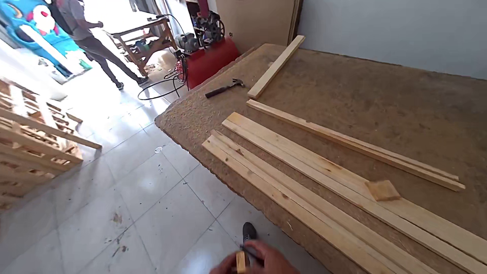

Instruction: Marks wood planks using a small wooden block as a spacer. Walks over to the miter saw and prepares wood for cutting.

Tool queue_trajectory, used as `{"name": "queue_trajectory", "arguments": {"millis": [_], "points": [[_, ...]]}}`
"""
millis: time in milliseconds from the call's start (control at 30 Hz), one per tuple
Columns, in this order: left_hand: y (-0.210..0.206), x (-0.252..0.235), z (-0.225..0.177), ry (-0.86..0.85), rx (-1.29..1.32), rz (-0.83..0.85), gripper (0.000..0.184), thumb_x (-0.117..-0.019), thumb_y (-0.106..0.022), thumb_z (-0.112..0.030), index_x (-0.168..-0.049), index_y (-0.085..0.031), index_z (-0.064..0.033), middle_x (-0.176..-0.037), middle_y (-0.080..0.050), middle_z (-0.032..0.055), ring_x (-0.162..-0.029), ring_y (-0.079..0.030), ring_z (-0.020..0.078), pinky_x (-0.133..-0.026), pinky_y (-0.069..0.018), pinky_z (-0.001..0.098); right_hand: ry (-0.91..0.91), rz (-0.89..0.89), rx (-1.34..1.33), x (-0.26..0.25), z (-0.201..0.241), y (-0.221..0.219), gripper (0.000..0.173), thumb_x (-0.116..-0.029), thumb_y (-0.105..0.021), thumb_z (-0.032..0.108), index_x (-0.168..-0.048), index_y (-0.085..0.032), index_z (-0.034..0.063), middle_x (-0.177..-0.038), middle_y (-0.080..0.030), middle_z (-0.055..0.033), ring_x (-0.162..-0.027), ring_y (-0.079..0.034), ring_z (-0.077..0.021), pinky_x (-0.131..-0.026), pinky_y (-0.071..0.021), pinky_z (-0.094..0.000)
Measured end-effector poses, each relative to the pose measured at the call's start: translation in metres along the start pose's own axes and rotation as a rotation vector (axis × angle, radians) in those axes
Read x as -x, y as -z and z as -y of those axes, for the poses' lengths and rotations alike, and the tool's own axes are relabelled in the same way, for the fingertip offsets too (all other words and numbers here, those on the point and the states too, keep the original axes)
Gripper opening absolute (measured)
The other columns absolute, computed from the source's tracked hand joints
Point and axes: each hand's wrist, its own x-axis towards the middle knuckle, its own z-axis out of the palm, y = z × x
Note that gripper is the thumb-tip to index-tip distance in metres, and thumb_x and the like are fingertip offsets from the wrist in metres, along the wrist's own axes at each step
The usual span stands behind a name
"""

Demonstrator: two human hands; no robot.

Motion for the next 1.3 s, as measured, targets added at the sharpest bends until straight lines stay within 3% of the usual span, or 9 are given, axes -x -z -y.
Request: {"name": "queue_trajectory", "arguments": {"millis": [167,267,433,500,600,733,933,1067,1300], "points": [[0.131,-0.188,-0.043,0.029,-0.261,0.026,0.058,-0.0876,-0.08,-0.023,-0.139,-0.058,-0.0056,-0.13,-0.067,0.009,-0.112,-0.07,0.0202,-0.095,-0.0621,0.0415,-0.136,-0.404,0.034,-0.108,0.063,0.084,0.052,-0.1085,-0.04,0.02,-0.161,-0.037,0.018,-0.101,-0.075,-0.005,-0.081,-0.07,-0.0188,-0.078,-0.06,-0.0444],[0.191,-0.311,-0.1,0.026,-0.447,0.022,0.053,-0.0894,-0.08,-0.025,-0.135,-0.061,-0.0079,-0.124,-0.069,0.009,-0.108,-0.071,0.0199,-0.094,-0.0613,0.0435,-0.137,-0.623,-0.147,-0.151,0.09,0.123,0.041,-0.1076,-0.041,0.014,-0.143,-0.062,0.0161,-0.099,-0.075,-0.0026,-0.061,-0.061,-0.0124,-0.056,-0.0524,-0.032],[0.226,-0.526,-0.162,-0.122,-0.593,0.196,0.058,-0.0897,-0.08,-0.018,-0.141,-0.056,-0.0079,-0.132,-0.066,0.0135,-0.119,-0.066,0.028,-0.102,-0.0556,0.052,0.059,-0.646,-0.553,-0.216,0.088,0.154,0.07,-0.0957,-0.065,0.055,-0.14,-0.055,0.0012,-0.127,-0.071,-0.0164,-0.114,-0.07,-0.0318,-0.089,-0.061,-0.0464],[0.224,-0.607,-0.166,-0.234,-0.691,0.334,0.059,-0.0899,-0.08,-0.021,-0.142,-0.057,-0.0084,-0.139,-0.062,0.0142,-0.127,-0.062,0.0311,-0.107,-0.0507,0.0552,0.053,-0.843,-0.502,-0.248,0.091,0.146,0.066,-0.0888,-0.074,0.054,-0.126,-0.059,0.0016,-0.112,-0.075,-0.0157,-0.102,-0.074,-0.0305,-0.085,-0.0625,-0.0445],[0.214,-0.7,-0.155,-0.404,-0.803,0.517,0.061,-0.0855,-0.085,-0.027,-0.14,-0.061,-0.0128,-0.141,-0.061,0.0125,-0.132,-0.058,0.0302,-0.111,-0.0465,0.0559,0.092,-1.24,-0.459,-0.308,0.095,0.125,0.036,-0.1056,-0.056,0.04,-0.096,-0.065,0.0066,-0.074,-0.072,-0.0086,-0.066,-0.072,-0.0212,-0.065,-0.0634,-0.0355],[0.22,-0.749,-0.139,-0.522,-0.777,0.699,0.061,-0.0796,-0.086,-0.033,-0.133,-0.066,-0.0136,-0.14,-0.061,0.0114,-0.136,-0.053,0.0279,-0.111,-0.0469,0.052,-0.032,-1.378,-0.379,-0.377,0.118,0.105,0.045,-0.1102,-0.044,0.041,-0.1,-0.069,0.0047,-0.079,-0.073,-0.0075,-0.071,-0.072,-0.0203,-0.068,-0.0635,-0.0362],[0.221,-0.774,-0.125,-0.791,-0.704,0.814,0.055,-0.0775,-0.082,-0.043,-0.123,-0.071,-0.0133,-0.13,-0.068,0.0084,-0.133,-0.056,0.029,-0.114,-0.0418,0.0525,-0.28,-1.279,0.194,-0.44,0.125,0.135,0.05,-0.1077,-0.042,0.052,-0.129,-0.066,0.0144,-0.121,-0.072,-0.001,-0.097,-0.069,-0.0112,-0.078,-0.0594,-0.033],[0.223,-0.775,-0.119,-0.839,-0.702,0.829,0.055,-0.0788,-0.079,-0.044,-0.124,-0.07,-0.0143,-0.131,-0.068,0.0082,-0.132,-0.056,0.0294,-0.108,-0.0446,0.0528,-0.514,-1.114,0.491,-0.476,0.115,0.167,0.058,-0.1036,-0.054,0.049,-0.145,-0.055,0.0092,-0.156,-0.051,-0.0093,-0.145,-0.047,-0.0251,-0.117,-0.0432,-0.0509],[0.226,-0.777,-0.12,-0.873,-0.63,0.823,0.05,-0.0785,-0.078,-0.04,-0.122,-0.072,-0.0164,-0.127,-0.07,0.0051,-0.127,-0.059,0.0264,-0.102,-0.0478,0.0502,-0.666,-1.06,0.603,-0.504,0.106,0.163,0.055,-0.1011,-0.06,0.046,-0.145,-0.056,0.0125,-0.164,-0.04,-0.0086,-0.154,-0.033,-0.0289,-0.123,-0.0319,-0.0543]]}}
